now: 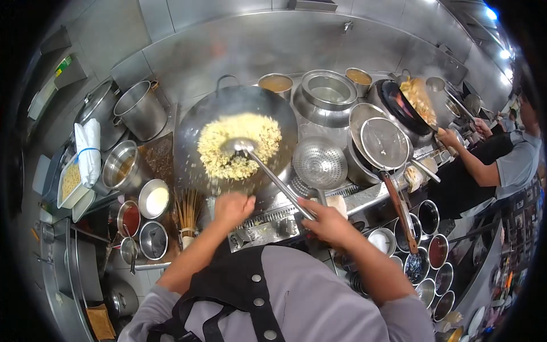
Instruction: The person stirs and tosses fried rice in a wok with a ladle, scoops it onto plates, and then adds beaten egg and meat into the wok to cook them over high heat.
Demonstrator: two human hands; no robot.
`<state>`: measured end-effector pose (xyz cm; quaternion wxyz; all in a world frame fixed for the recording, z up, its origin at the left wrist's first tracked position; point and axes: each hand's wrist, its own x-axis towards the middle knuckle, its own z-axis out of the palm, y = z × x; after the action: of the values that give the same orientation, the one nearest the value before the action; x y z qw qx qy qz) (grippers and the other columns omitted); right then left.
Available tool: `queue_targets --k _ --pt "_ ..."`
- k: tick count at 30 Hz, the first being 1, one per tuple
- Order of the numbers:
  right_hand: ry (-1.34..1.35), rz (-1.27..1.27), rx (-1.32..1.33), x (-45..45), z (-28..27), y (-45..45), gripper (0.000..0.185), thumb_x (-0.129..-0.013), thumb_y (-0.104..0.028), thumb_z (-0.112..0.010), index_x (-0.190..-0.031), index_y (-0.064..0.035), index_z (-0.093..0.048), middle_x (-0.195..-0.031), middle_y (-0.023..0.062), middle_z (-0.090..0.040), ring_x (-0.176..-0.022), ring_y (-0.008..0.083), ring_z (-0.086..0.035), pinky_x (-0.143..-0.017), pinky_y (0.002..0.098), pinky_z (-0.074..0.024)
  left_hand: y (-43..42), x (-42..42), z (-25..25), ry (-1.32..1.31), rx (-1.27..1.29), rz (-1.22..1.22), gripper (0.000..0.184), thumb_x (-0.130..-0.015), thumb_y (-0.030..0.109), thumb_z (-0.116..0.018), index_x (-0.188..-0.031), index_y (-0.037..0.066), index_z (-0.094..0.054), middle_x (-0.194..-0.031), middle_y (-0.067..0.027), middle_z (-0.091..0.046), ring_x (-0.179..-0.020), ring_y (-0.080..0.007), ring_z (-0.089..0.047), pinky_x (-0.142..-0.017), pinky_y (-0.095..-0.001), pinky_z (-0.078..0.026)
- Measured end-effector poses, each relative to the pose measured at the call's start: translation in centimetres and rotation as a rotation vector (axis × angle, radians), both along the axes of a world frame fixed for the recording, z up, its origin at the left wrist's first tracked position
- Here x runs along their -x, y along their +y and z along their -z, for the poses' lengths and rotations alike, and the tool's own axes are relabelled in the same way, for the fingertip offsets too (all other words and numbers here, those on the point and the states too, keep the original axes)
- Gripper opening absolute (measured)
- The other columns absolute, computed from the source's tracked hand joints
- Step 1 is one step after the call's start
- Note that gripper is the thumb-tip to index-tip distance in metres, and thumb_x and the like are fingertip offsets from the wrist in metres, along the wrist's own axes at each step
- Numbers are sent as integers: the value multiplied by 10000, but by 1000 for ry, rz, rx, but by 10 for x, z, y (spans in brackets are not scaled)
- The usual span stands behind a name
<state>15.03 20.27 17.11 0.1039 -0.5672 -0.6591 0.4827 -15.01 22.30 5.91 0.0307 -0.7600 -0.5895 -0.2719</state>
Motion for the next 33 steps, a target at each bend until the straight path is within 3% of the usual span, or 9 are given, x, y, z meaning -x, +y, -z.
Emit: queue_targets --k 4,6,10,15,18,23,26,28,33 --pt "-5 -215 -474 -1 13 -4 645 -947 -137 -684 -1548 -206 -460 -725 11 -572 -571 102 -500 -547 311 -466 -70 3 -10 67 74 94 428 -891 402 -665 -587 105 -609 -619 -112 -609 -568 -325 -615 -535 -471 -493" --pt "68 -85 56 -27 -42 -35 633 -943 -135 -683 -1538 -200 -476 -740 30 -603 -581 104 -521 -560 303 -476 -60 9 -32 81 50 106 434 -897 408 -650 -590 105 -611 -622 -110 -609 -575 -320 -620 -535 -471 -495" --pt "154 -3 299 -39 -57 -42 632 -935 -129 -685 -1530 -206 -488 -773 41 -639 -596 99 -539 -573 292 -482 26 15 -45 -9 -81 117 460 -924 436 -602 -633 86 -662 -669 -114 -653 -624 -341 -649 -565 -470 -520" --pt "-40 -112 -304 10 34 13 617 -942 -175 -687 -1523 -223 -488 -728 131 -628 -584 160 -565 -589 340 -497 -39 -6 15 98 95 23 474 -920 430 -616 -593 89 -653 -645 -122 -640 -586 -335 -639 -538 -478 -512" --pt "-53 -195 -305 -9 -14 -12 611 -943 -193 -685 -1520 -224 -487 -711 165 -610 -579 189 -581 -601 374 -514 -65 3 -22 149 145 73 482 -922 437 -611 -580 99 -648 -629 -115 -627 -577 -326 -634 -521 -477 -504" --pt "169 -51 320 -46 -64 -37 667 -943 -169 -678 -1561 -258 -444 -742 71 -603 -634 134 -586 -628 322 -507 19 19 -58 12 -37 119 432 -915 395 -630 -611 89 -616 -665 -112 -631 -634 -340 -645 -571 -478 -508" --pt "-215 -101 17 -12 -22 -6 654 -956 -169 -667 -1564 -233 -438 -725 62 -585 -619 121 -569 -605 316 -502 14 7 -17 -18 -79 37 449 -925 398 -609 -609 79 -633 -672 -122 -648 -637 -343 -655 -586 -480 -520" --pt "-175 -245 -702 -10 71 28 668 -959 -155 -665 -1574 -239 -418 -724 68 -580 -596 122 -552 -590 322 -498 -28 -1 -2 86 99 -13 448 -915 415 -610 -621 84 -680 -639 -127 -652 -605 -341 -652 -578 -487 -529" --pt "277 158 -4 -12 -17 -24 636 -973 -101 -620 -1566 -192 -407 -726 32 -602 -629 115 -596 -539 288 -481 -29 10 -48 132 124 27 437 -891 421 -627 -617 84 -665 -643 -114 -643 -612 -330 -650 -577 -478 -524"
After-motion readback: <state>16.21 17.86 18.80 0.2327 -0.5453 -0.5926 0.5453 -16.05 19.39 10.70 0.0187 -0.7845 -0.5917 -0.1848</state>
